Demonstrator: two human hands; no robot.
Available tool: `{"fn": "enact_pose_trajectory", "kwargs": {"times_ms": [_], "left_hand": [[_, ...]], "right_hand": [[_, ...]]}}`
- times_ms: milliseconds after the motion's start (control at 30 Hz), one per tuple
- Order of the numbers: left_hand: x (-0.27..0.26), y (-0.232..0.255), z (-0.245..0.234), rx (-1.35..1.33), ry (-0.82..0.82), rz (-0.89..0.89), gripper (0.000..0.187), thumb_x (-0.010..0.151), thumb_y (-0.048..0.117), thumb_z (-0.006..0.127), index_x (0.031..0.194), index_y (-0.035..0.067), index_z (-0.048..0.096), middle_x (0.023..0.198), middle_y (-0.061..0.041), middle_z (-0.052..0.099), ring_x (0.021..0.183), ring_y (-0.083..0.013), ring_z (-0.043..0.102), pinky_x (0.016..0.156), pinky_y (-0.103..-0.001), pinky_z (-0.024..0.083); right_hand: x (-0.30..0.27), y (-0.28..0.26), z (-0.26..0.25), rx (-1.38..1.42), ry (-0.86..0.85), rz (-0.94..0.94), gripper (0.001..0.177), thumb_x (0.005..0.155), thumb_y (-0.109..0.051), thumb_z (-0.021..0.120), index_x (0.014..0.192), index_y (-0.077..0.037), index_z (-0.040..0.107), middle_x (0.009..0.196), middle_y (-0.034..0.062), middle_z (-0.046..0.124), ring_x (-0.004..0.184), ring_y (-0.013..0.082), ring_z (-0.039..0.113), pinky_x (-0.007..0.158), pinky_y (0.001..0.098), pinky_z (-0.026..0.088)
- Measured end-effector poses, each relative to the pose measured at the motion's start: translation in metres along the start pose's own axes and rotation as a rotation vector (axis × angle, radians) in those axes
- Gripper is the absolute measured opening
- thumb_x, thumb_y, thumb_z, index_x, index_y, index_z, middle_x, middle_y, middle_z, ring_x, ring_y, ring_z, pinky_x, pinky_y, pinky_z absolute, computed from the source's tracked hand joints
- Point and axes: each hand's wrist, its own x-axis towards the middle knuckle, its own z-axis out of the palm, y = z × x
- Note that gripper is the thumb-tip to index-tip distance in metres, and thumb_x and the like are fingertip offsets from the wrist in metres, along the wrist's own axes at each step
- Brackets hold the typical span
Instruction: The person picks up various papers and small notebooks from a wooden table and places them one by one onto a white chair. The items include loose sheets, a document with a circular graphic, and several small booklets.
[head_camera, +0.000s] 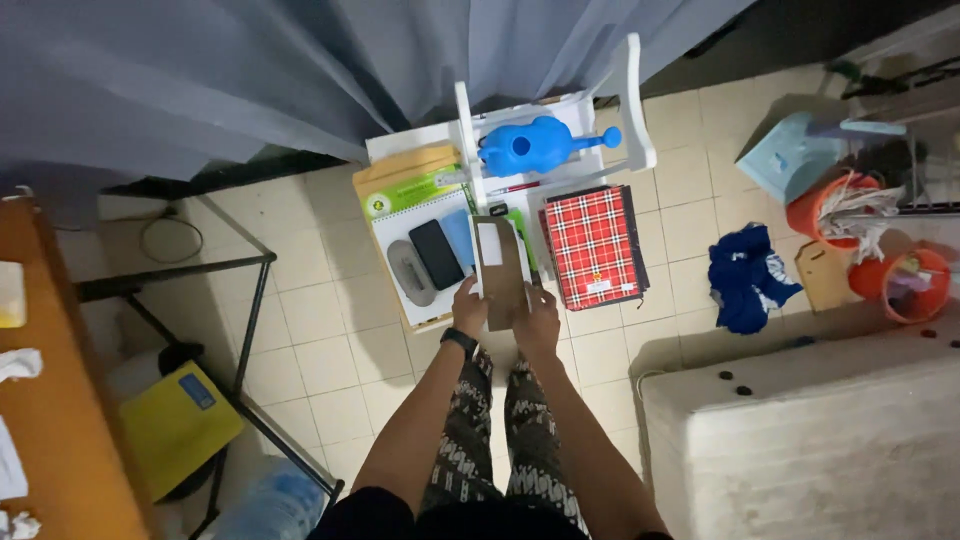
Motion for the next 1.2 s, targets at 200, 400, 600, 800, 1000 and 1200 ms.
{"fn": "enact_pose_trajectory", "kwargs": {"times_ms": [200,400,600,800,1000,1200], "left_hand": [[0.062,-0.049,0.039,-0.119,0.046,-0.026,0.053,0.097,0.018,0.069,0.147,0.02,0.051,0.112,-0.019,0.071,0.12,-0.0377,0.065,0.105,-0.056,0.051],[0.041,-0.038,0.046,-0.321,0.08,-0.044,0.051,0.098,0.015,0.058,0.147,0.005,0.046,0.12,-0.03,0.065,0.12,-0.0395,0.062,0.106,-0.054,0.046],[0.017,-0.044,0.056,-0.138,0.026,-0.147,0.072,0.101,0.051,0.056,0.16,0.02,0.03,0.158,-0.013,0.042,0.146,-0.0314,0.042,0.12,-0.053,0.034],[-0.035,-0.069,0.059,0.014,0.365,0.117,0.053,0.095,0.037,0.058,0.136,0.003,0.059,0.12,-0.014,0.064,0.107,-0.023,0.068,0.096,-0.037,0.051],[-0.162,-0.043,0.02,-0.666,0.172,-0.091,0.024,0.092,0.023,0.065,0.092,0.0,0.071,0.081,-0.014,0.07,0.071,-0.0239,0.065,0.06,-0.034,0.047],[-0.387,0.044,-0.048,-0.912,-0.127,0.544,0.031,0.105,0.018,0.045,0.088,0.009,0.07,0.096,-0.012,0.077,0.09,-0.0235,0.075,0.088,-0.04,0.062]], "right_hand": [[-0.016,0.004,0.017,-0.241,-0.054,-0.07,0.053,0.101,-0.033,0.058,0.149,-0.014,0.05,0.157,0.0177,0.036,0.145,0.042,0.039,0.115,0.0595,0.035],[-0.002,0.02,0.021,-0.368,-0.294,-0.106,0.055,0.102,-0.038,0.054,0.154,-0.028,0.043,0.165,0.0101,0.021,0.154,0.0399,0.022,0.12,0.0611,0.025],[0.02,0.04,0.026,-0.392,-0.393,-0.176,0.053,0.099,-0.036,0.056,0.151,-0.028,0.05,0.168,0.0101,0.018,0.154,0.0397,0.025,0.118,0.0608,0.033],[0.008,0.047,0.007,-0.391,-0.368,-0.256,0.058,0.099,-0.036,0.055,0.155,-0.033,0.045,0.166,0.0081,0.023,0.149,0.0402,0.036,0.115,0.0602,0.037],[-0.006,0.109,0.023,-0.395,-0.422,-0.33,0.046,0.106,-0.038,0.035,0.149,-0.032,0.052,0.144,0.0077,0.052,0.133,0.0308,0.058,0.103,0.0471,0.051],[-0.073,0.141,-0.019,-0.284,-0.523,-0.48,0.051,0.097,-0.056,0.045,0.111,-0.017,0.076,0.109,0.0034,0.076,0.098,0.0235,0.07,0.084,0.0368,0.052]]}}
